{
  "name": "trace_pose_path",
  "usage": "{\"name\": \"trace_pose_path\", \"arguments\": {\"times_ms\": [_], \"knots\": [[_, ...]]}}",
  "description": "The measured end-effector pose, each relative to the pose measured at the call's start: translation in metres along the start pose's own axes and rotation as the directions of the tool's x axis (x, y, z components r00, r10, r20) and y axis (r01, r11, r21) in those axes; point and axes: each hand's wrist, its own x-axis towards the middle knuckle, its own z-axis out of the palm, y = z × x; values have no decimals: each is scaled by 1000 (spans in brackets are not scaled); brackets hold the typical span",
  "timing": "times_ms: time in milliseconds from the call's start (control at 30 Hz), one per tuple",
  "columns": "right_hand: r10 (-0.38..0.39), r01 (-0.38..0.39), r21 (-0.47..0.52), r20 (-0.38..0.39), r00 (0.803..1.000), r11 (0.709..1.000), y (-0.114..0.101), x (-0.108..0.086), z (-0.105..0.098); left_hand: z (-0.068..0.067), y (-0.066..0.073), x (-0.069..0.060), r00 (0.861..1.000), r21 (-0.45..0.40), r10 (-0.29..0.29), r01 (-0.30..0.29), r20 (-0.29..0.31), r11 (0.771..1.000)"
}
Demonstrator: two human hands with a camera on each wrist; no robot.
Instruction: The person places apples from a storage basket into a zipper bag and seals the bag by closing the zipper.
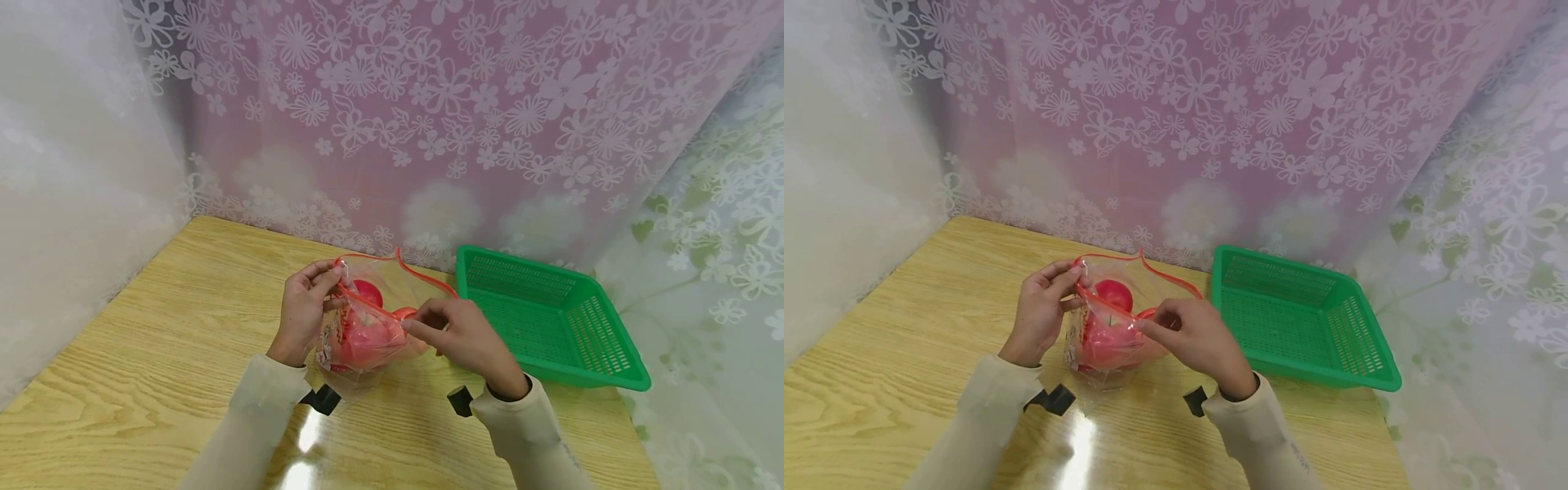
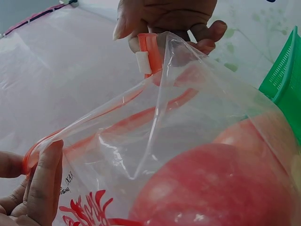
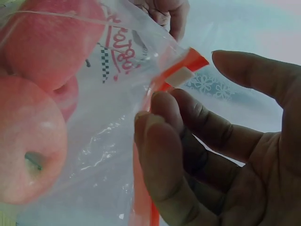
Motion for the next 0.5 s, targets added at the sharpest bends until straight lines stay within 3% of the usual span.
{"name": "trace_pose_path", "arguments": {"times_ms": [500], "knots": [[-2, -16, -193, -93, 996, 981, -1, 7, 20, 1, 1, -1, 1000, 4, -6, 6, -7, 1000]]}}
